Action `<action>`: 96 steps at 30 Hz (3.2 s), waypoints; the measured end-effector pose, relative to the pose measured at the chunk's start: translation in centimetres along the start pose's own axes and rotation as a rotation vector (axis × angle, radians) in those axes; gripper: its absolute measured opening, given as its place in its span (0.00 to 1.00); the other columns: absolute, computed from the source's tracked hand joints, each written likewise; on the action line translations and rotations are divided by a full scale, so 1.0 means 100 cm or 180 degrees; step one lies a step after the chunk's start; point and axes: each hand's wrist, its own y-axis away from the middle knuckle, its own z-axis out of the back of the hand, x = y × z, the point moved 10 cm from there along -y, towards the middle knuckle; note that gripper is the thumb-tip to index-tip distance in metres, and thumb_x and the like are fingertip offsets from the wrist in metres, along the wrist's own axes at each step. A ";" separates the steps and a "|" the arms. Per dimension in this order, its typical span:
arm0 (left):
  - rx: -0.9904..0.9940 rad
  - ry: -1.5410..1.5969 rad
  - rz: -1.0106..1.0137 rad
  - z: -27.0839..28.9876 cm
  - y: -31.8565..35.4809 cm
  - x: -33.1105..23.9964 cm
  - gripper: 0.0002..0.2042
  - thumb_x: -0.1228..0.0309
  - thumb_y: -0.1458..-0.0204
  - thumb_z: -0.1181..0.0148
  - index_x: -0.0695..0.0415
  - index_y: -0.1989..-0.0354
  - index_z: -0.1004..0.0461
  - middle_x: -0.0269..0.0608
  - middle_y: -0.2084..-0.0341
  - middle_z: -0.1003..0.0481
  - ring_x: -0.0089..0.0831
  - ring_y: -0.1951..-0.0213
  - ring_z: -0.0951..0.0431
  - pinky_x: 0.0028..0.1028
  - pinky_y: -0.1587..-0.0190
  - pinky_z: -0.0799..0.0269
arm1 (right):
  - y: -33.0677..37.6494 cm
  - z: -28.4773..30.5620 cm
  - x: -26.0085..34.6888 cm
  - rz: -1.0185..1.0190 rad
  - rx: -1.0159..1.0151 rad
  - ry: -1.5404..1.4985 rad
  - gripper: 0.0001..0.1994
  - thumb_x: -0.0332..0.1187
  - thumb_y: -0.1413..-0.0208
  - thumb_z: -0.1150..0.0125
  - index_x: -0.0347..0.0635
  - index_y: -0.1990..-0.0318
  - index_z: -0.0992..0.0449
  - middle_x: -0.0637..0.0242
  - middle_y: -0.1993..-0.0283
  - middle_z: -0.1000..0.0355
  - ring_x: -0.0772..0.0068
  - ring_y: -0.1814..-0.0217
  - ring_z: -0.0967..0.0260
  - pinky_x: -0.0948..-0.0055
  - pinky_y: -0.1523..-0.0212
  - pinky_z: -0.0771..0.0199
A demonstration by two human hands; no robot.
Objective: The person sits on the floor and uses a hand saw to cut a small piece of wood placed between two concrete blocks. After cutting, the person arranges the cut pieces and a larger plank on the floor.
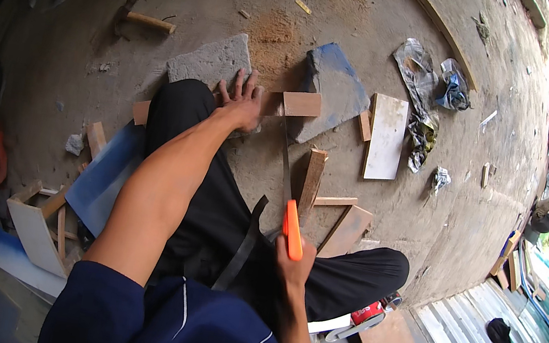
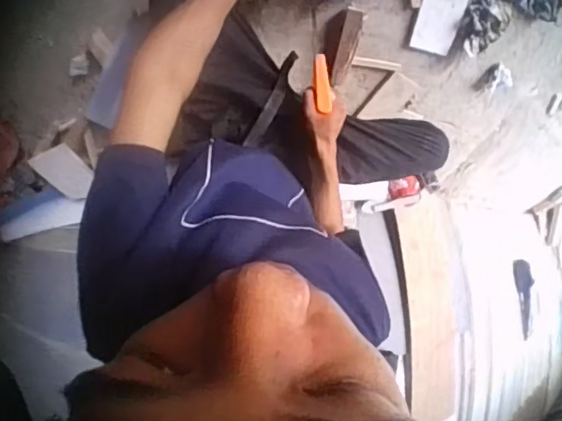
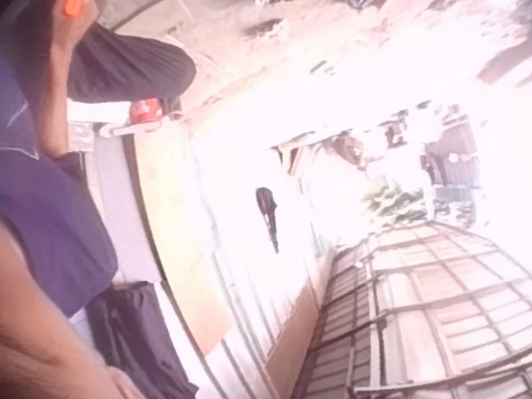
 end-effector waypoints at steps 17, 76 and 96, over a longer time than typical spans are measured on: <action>0.0111 -0.0258 -0.0001 -0.012 -0.013 -0.003 0.41 0.63 0.51 0.46 0.67 0.32 0.61 0.50 0.31 0.81 0.58 0.33 0.85 0.72 0.42 0.79 | -0.056 -0.025 -0.007 0.0118 -0.0087 -0.0165 0.11 0.33 0.56 0.37 0.34 0.78 0.28 0.49 0.81 0.32 0.45 0.79 0.33 0.60 0.76 0.33; 0.0042 0.0045 -0.0237 0.000 -0.003 -0.009 0.39 0.67 0.53 0.47 0.67 0.34 0.57 0.57 0.32 0.80 0.60 0.33 0.83 0.67 0.39 0.80 | -0.032 -0.010 -0.018 -0.0134 -0.0053 -0.0085 0.11 0.31 0.51 0.42 0.33 0.78 0.31 0.53 0.84 0.38 0.64 0.84 0.40 0.65 0.78 0.39; 0.0000 -0.0168 0.0044 -0.001 -0.011 0.004 0.40 0.63 0.51 0.47 0.64 0.32 0.59 0.52 0.31 0.80 0.57 0.32 0.84 0.63 0.38 0.82 | 0.013 0.019 0.003 0.0165 0.0017 -0.0141 0.07 0.30 0.57 0.36 0.35 0.75 0.26 0.52 0.80 0.30 0.50 0.77 0.29 0.64 0.74 0.29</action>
